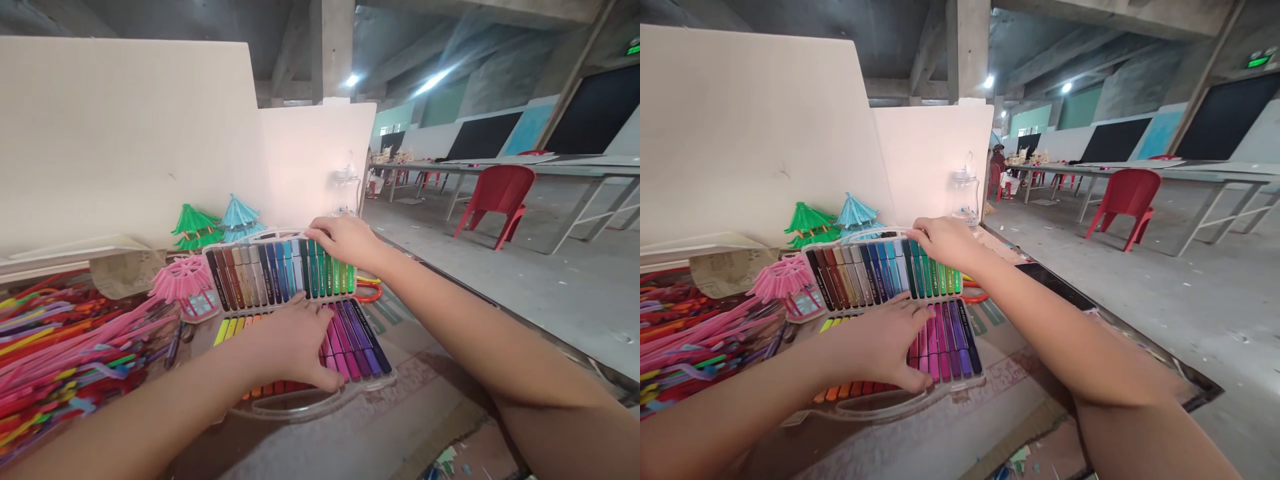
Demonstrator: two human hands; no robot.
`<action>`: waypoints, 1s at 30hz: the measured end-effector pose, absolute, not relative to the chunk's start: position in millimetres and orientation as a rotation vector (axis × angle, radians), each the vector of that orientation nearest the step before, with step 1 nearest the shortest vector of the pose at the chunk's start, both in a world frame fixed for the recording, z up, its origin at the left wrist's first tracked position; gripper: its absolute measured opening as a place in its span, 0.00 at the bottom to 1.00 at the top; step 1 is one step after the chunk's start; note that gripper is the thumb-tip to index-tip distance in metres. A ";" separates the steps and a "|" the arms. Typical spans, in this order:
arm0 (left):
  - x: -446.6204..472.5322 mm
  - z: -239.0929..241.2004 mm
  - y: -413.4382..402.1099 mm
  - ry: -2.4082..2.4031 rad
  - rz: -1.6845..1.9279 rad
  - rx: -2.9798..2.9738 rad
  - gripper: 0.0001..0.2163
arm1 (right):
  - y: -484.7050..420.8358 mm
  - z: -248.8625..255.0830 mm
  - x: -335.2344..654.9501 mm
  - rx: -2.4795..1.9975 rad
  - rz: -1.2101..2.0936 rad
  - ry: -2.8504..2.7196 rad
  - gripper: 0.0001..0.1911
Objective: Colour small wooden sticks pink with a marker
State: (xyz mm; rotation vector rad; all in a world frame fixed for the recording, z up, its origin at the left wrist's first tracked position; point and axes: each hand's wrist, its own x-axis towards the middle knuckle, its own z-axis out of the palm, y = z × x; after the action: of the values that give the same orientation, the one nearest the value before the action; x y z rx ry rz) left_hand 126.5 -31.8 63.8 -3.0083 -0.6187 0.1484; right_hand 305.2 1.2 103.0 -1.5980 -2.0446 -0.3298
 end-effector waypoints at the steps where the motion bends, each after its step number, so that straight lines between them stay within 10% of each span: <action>1: 127.8 63.6 -33.8 -0.590 0.155 -2.989 0.34 | 1.2 102.9 305.2 -1.596 -0.324 -2.045 0.21; 30: 123.1 72.1 -35.4 -0.687 0.451 -3.018 0.47 | -6.1 103.5 296.9 -1.610 -0.237 -2.026 0.19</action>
State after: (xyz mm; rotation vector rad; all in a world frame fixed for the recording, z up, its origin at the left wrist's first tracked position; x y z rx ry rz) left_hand 123.1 -35.4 72.1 -3.0185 -0.6873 0.4513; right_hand 296.9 -6.1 103.5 -1.6102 -2.0262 -0.2372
